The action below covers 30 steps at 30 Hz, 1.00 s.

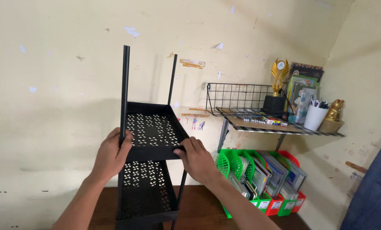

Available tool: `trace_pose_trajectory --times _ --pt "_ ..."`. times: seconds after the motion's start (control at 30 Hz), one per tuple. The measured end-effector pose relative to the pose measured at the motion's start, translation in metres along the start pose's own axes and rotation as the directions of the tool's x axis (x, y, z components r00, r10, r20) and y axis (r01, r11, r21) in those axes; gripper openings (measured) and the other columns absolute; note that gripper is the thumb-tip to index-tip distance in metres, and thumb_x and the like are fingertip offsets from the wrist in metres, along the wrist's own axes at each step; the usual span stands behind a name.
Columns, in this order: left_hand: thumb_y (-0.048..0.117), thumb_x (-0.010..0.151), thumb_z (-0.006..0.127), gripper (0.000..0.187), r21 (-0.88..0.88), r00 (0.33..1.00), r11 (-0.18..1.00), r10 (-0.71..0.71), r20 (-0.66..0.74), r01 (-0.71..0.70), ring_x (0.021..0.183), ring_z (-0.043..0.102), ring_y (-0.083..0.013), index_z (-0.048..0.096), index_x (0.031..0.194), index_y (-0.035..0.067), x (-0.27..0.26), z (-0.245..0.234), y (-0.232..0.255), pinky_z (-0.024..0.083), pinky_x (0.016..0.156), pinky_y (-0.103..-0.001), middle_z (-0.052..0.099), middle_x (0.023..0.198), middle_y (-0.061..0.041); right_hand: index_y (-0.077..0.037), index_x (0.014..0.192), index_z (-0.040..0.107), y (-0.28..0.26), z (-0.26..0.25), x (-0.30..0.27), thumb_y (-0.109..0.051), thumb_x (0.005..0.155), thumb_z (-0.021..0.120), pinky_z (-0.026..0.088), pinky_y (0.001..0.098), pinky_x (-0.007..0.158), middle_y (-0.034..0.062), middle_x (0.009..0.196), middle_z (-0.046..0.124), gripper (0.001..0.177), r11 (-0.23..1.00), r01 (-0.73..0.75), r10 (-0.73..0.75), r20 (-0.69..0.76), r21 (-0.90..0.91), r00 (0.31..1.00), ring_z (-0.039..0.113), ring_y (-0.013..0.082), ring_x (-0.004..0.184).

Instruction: The person assembles a three-tier black metal shelf by inserting vertical poles into the perforated trays and securing them with a wrench. The person attaches each tray sequentially and tightens the connections.

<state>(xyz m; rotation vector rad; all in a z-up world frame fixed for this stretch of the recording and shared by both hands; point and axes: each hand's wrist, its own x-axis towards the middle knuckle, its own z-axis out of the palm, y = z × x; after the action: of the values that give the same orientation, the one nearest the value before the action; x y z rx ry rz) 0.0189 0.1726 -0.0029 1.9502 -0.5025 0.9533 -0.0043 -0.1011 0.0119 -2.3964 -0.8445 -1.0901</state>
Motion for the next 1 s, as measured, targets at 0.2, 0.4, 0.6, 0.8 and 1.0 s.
trace_pose_trajectory --times 0.2,0.4,0.6,0.8,1.0 --pt "0.024 0.105 0.053 0.028 0.000 0.972 0.988 -0.151 -0.180 0.153 0.083 0.061 -0.0288 0.055 0.120 0.000 -0.002 -0.039 -0.015 0.050 0.068 -0.043 0.067 0.100 -0.017 -0.003 0.113 0.064 -0.055 -0.004 -0.011 -0.024 0.095 0.071 0.054 0.0454 0.089 0.0140 0.104 0.065 0.029 0.967 0.254 -0.252 -0.060 0.033 0.966 0.062 0.0336 0.097" --pt "0.028 0.110 0.047 0.039 -0.086 0.933 0.962 -0.271 -0.236 0.258 0.115 0.065 -0.0325 0.040 0.140 0.004 -0.003 -0.040 -0.028 0.050 0.092 -0.041 0.063 0.124 -0.022 -0.001 0.129 0.061 -0.089 0.002 0.005 -0.026 0.093 0.074 0.052 0.0426 0.091 0.0144 0.117 0.068 0.046 0.925 0.367 -0.368 -0.013 0.097 0.930 0.058 0.0337 0.099" --pt "0.027 0.108 0.042 0.044 0.263 0.954 0.963 0.025 -0.299 0.057 0.149 0.023 -0.0443 0.051 0.148 0.012 -0.029 -0.005 0.000 0.016 0.108 -0.062 0.029 0.161 -0.029 0.002 0.145 0.046 -0.094 0.011 0.007 -0.021 0.086 0.074 0.044 0.0479 0.099 0.0220 0.139 0.055 0.069 0.898 0.295 -0.340 0.091 0.326 0.936 0.054 0.0359 0.119" --pt "0.033 0.103 0.051 0.035 0.379 0.939 0.903 0.288 -0.189 -0.201 0.142 0.037 -0.0329 0.063 0.130 0.013 -0.051 0.023 0.041 0.020 0.110 -0.054 0.047 0.149 -0.015 -0.006 0.148 0.047 -0.042 0.019 0.011 -0.014 0.094 0.059 0.038 0.0474 0.120 0.0197 0.154 0.047 0.056 0.909 0.228 -0.228 -0.043 0.348 0.973 0.046 0.0385 0.142" --pt "0.035 0.098 0.064 0.023 0.554 0.954 0.810 0.287 -0.085 -0.194 0.099 0.059 -0.0190 0.072 0.112 0.019 -0.041 0.035 0.034 0.031 0.102 -0.045 0.061 0.099 0.001 -0.009 0.132 0.060 0.006 0.024 0.034 -0.023 0.101 0.057 0.036 0.0493 0.108 0.0140 0.139 0.060 0.035 0.966 0.239 -0.250 0.114 0.102 0.962 0.054 0.0339 0.134"
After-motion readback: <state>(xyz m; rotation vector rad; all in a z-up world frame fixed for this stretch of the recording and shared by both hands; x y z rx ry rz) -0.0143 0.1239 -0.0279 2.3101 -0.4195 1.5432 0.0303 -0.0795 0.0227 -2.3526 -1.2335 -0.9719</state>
